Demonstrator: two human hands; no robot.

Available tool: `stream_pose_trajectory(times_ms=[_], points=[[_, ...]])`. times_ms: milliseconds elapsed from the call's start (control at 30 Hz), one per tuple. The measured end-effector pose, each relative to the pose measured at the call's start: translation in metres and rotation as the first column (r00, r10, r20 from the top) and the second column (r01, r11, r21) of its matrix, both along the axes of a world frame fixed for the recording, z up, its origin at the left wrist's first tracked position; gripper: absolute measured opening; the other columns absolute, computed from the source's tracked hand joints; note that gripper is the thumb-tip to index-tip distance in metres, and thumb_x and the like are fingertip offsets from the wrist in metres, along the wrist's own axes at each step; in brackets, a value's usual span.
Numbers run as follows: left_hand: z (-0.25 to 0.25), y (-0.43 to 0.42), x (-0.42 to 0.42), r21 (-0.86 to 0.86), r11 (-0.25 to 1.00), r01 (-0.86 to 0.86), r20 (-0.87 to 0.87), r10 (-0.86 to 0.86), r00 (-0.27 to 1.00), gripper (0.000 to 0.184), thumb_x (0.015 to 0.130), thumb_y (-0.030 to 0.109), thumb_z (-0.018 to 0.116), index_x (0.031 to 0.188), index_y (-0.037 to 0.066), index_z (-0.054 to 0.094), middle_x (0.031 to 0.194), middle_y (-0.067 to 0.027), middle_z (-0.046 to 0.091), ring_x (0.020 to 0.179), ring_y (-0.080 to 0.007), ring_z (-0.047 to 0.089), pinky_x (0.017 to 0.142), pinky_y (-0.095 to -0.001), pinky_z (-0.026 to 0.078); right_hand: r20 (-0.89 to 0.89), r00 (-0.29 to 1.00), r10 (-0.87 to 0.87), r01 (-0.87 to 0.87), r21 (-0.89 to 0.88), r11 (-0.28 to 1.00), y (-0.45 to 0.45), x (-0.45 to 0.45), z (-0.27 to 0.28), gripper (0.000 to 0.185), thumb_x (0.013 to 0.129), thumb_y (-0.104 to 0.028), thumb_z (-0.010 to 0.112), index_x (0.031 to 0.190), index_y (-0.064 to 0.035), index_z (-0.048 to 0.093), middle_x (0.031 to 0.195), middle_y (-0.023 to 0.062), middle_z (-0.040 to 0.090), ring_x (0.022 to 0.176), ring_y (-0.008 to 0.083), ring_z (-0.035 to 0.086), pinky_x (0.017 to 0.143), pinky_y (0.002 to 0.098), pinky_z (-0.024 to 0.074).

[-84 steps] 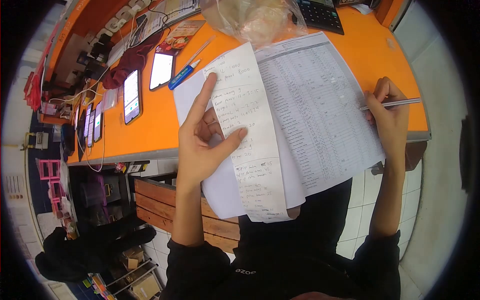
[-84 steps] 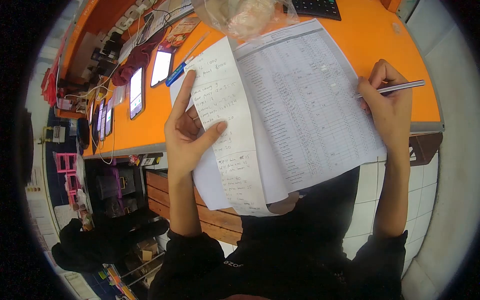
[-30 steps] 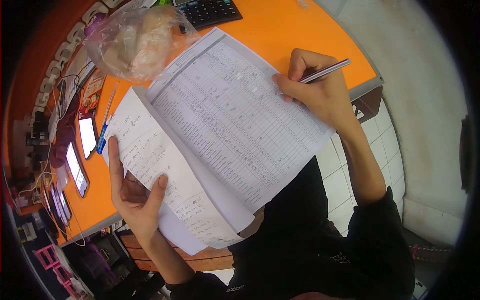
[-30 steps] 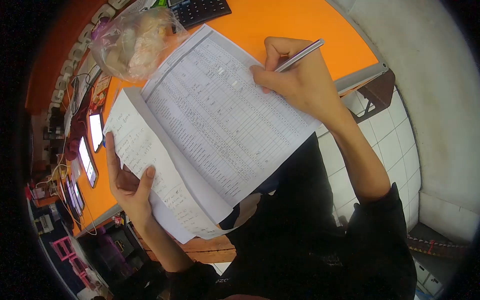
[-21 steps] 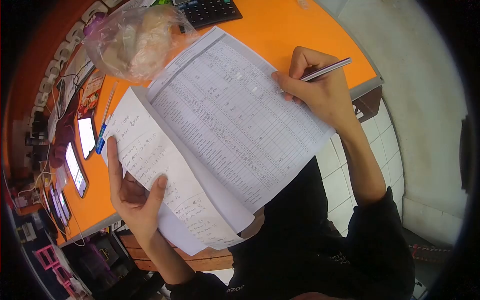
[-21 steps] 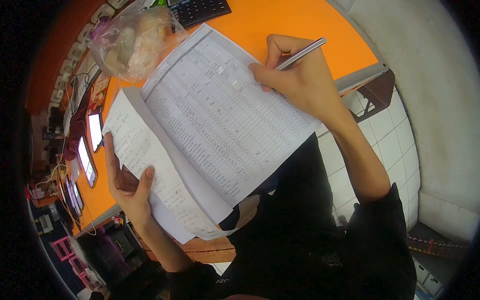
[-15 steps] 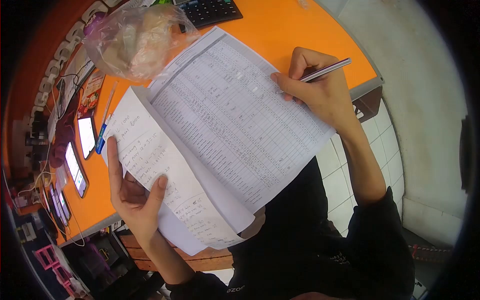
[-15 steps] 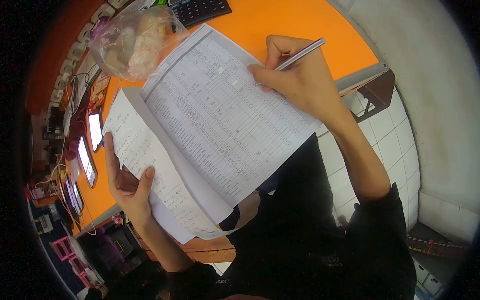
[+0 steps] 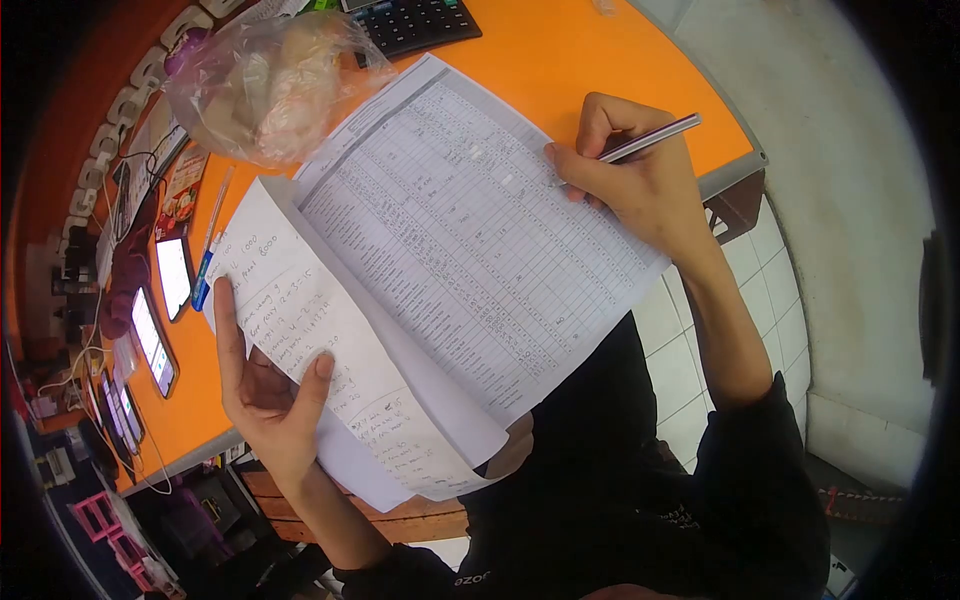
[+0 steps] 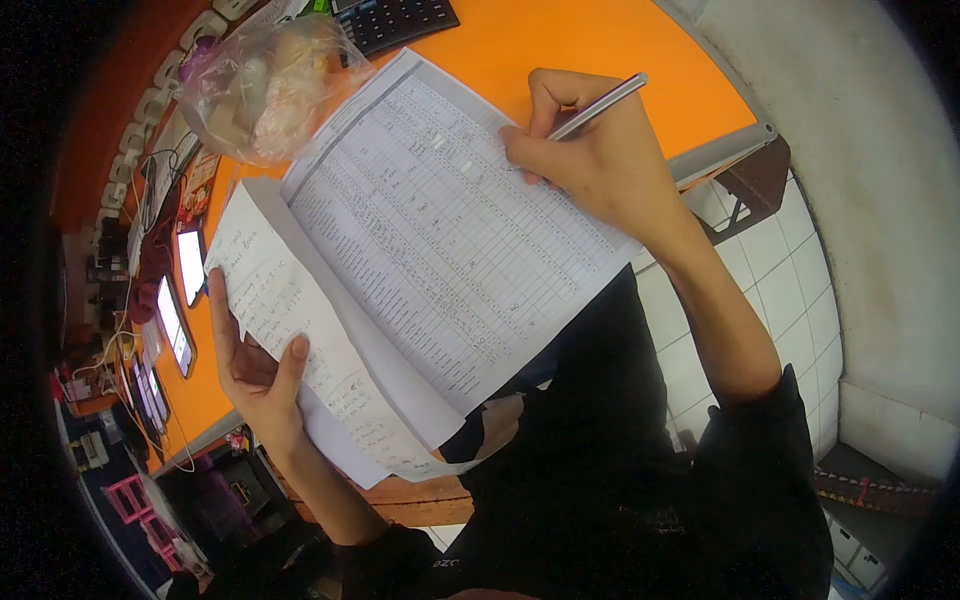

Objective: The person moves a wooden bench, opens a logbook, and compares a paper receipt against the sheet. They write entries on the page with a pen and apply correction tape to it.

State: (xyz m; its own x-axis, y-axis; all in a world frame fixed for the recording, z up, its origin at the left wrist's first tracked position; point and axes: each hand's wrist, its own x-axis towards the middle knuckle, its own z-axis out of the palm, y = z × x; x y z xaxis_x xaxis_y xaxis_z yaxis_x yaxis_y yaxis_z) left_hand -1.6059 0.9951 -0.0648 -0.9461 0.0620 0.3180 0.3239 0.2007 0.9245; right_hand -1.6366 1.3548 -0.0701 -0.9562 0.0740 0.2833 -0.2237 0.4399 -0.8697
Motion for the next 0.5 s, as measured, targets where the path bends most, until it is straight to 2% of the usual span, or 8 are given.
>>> stream_pose_trajectory(times_ms=[133, 200, 300, 333, 400, 500], points=[[-0.0001, -0.0005, 0.0006, 0.006, 1.0, 0.012, 0.003, -0.012, 1.0, 0.1, 0.081, 0.0, 0.082, 0.164, -0.007, 0.027, 0.157, -0.026, 0.048, 0.134, -0.0274, 0.059, 0.114, -0.0385, 0.045, -0.002, 1.0, -0.002, 0.002, -0.009, 1.0, -0.0011, -0.0006, 0.0008, 0.029, 0.09, -0.016, 0.078, 0.071, -0.0083, 0.057, 0.063, 0.0043, 0.067, 0.056, 0.0076, 0.061, 0.057, 0.0265, 0.0425], [-0.0004, -0.0004, 0.0012, 0.0, 1.0, -0.012, 0.024, 0.012, 1.0, 0.1, 0.079, 0.002, 0.083, 0.164, -0.004, 0.03, 0.161, -0.0262, 0.045, 0.144, -0.0292, 0.051, 0.122, -0.0408, 0.035, 0.005, 1.0, -0.002, 0.002, -0.006, 1.0, -0.0007, -0.001, 0.0008, 0.029, 0.09, -0.016, 0.078, 0.071, -0.0083, 0.057, 0.063, 0.0042, 0.067, 0.056, 0.0078, 0.061, 0.057, 0.0268, 0.0423], [-0.0002, -0.0002, 0.0017, -0.005, 1.0, -0.018, 0.029, 0.018, 0.999, 0.1, 0.079, 0.003, 0.083, 0.164, -0.004, 0.031, 0.161, -0.0261, 0.045, 0.145, -0.0295, 0.05, 0.122, -0.041, 0.035, 0.001, 1.0, -0.011, 0.011, -0.006, 1.0, 0.0005, -0.0013, -0.0027, 0.029, 0.09, -0.016, 0.078, 0.071, -0.0083, 0.058, 0.063, 0.004, 0.066, 0.055, 0.008, 0.06, 0.056, 0.0273, 0.0417], [0.0004, 0.0, 0.0014, -0.005, 1.0, -0.017, 0.03, 0.017, 0.999, 0.1, 0.079, 0.003, 0.083, 0.164, -0.004, 0.031, 0.161, -0.0261, 0.045, 0.145, -0.0295, 0.05, 0.122, -0.041, 0.035, -0.008, 1.0, -0.021, 0.021, -0.01, 1.0, 0.0007, -0.0014, -0.0039, 0.028, 0.09, -0.015, 0.078, 0.071, -0.0083, 0.058, 0.062, 0.0039, 0.066, 0.055, 0.008, 0.059, 0.056, 0.0276, 0.0413], [0.0009, 0.0, 0.0004, -0.014, 1.0, 0.003, 0.003, -0.003, 1.0, 0.1, 0.082, 0.001, 0.083, 0.164, -0.006, 0.027, 0.157, -0.0252, 0.049, 0.134, -0.027, 0.059, 0.114, -0.0381, 0.045, -0.012, 1.0, -0.021, 0.021, -0.019, 1.0, 0.0012, -0.0018, -0.0053, 0.028, 0.09, -0.015, 0.077, 0.071, -0.0084, 0.058, 0.062, 0.0041, 0.066, 0.055, 0.0081, 0.06, 0.056, 0.0275, 0.0414], [0.001, -0.0011, 0.0004, -0.025, 1.0, 0.003, 0.006, -0.003, 1.0, 0.101, 0.082, 0.002, 0.084, 0.164, -0.006, 0.027, 0.157, -0.0251, 0.049, 0.134, -0.0271, 0.059, 0.114, -0.038, 0.044, -0.013, 1.0, -0.015, 0.014, -0.034, 0.999, 0.0007, -0.0016, -0.0036, 0.027, 0.09, -0.014, 0.077, 0.071, -0.0087, 0.058, 0.062, 0.0043, 0.065, 0.056, 0.008, 0.061, 0.056, 0.0273, 0.0416]])
